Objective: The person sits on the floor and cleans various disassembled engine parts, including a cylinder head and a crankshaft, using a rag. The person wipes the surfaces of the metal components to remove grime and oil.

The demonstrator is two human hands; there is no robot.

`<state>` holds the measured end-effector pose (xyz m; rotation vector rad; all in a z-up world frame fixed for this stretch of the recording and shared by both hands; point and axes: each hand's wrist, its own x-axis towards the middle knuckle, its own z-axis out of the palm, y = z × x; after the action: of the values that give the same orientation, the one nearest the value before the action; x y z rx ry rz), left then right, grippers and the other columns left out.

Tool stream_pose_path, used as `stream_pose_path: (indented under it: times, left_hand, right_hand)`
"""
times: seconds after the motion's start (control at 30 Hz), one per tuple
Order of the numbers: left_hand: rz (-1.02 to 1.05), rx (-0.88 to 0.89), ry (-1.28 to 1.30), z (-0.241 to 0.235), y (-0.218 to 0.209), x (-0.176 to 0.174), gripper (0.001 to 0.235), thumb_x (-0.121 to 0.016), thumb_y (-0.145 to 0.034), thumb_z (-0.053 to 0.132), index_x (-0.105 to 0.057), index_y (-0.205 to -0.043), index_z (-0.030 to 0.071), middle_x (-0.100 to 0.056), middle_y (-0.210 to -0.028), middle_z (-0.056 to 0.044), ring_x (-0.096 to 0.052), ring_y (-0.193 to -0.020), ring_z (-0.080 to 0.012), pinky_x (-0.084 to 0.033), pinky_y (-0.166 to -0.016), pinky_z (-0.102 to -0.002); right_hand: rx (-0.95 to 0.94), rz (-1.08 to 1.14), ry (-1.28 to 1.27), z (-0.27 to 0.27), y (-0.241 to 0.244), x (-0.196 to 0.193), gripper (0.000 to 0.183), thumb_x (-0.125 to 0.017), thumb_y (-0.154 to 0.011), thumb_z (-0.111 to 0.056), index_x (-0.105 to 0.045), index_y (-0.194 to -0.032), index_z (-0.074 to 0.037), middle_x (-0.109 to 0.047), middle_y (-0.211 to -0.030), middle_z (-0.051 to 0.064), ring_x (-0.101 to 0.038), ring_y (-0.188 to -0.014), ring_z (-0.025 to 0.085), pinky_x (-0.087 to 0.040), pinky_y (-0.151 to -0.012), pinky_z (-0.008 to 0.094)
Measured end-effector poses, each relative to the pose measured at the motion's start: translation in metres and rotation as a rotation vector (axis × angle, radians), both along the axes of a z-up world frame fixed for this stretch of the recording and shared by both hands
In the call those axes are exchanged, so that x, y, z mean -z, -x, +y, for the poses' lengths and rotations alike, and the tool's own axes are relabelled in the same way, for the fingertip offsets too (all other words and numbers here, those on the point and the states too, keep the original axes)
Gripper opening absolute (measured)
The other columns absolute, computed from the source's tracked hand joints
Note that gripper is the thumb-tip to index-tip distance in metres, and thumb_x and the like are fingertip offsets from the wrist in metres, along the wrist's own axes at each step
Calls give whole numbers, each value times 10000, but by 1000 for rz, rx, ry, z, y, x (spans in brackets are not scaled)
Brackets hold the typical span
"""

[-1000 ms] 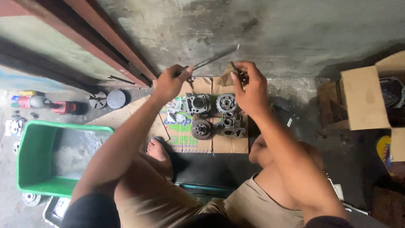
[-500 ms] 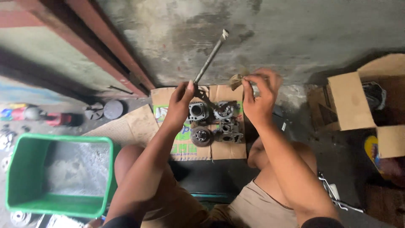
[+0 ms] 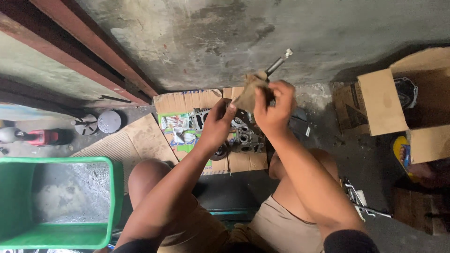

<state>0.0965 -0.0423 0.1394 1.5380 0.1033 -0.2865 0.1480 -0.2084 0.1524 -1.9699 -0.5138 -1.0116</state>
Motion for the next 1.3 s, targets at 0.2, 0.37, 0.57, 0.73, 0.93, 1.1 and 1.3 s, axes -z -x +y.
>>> stream_pose_path:
  times: [0.2, 0.37, 0.57, 0.73, 0.93, 1.1, 1.3]
  left_hand:
    - [161, -22, -79, -1, 2, -52, 789, -371, -1062, 563, -392, -1525, -75, -463, -1484, -362, -386, -1424, -544, -312, -1170, -662]
    - [211, -22, -280, 13, 3, -64, 749, -377, -1033, 596, -498, -1485, 10, -558, -1435, -288, -440, -1413, -484, -317, -1188, -616]
    - [106, 29, -567, 28, 5, -32, 592, -329, -1039, 568, -674, -1291, 157, -718, -1155, -218, -606, -1232, -461, -380, -1107, -603]
    - [43, 52, -747, 35, 8, -17, 574, -349, -1050, 569, -698, -1262, 167, -731, -1048, -218, -658, -1150, -439, -429, -1041, -574]
    - [-20, -16, -882, 55, 8, -29, 538, -377, -1050, 557, -745, -1154, 179, -734, -931, -175, -681, -1093, -393, -434, -1021, -512]
    - [72, 15, -909, 61, 10, -11, 514, -400, -1027, 558, -770, -1076, 205, -755, -933, -167, -690, -1100, -371, -399, -1051, -519]
    - [324, 58, -669, 55, 12, -10, 569, -433, -982, 629, -769, -1155, 204, -768, -1041, -158, -661, -1185, -383, -455, -1044, -506]
  right_hand:
    - [299, -246, 302, 13, 0, -45, 239, -828, -953, -212, -617, -862, -146, -422, -854, -26, -414, -523, 144, -419, -484, 287]
    - [189, -197, 607, 8, -4, -17, 127, -657, -1029, -329, -673, -991, -209, -552, -1212, 21, -436, -1162, 271, -236, -965, 489]
    - [-67, -87, 729, 14, 4, 23, 186, -545, -1064, -268, -691, -1157, -199, -689, -1122, 22, -557, -1203, 242, -117, -1098, 630]
    - [-67, 98, 844, 3, 3, 33, 81, -610, -1053, -198, -688, -1061, -216, -700, -934, 17, -647, -1104, 259, -272, -1056, 693]
    - [141, 40, 939, -25, -14, 8, 148, -660, -1074, -293, -710, -959, -216, -625, -833, -20, -555, -1072, 214, -144, -1108, 626]
    - [27, 97, 906, 3, 7, 18, 169, -575, -1088, -308, -674, -1033, -183, -610, -896, 49, -558, -1058, 281, -208, -1059, 665]
    - [-145, 43, 921, 27, 27, 61, 156, -453, -1068, -115, -589, -1132, -156, -547, -948, 76, -561, -1019, 269, -231, -1057, 641]
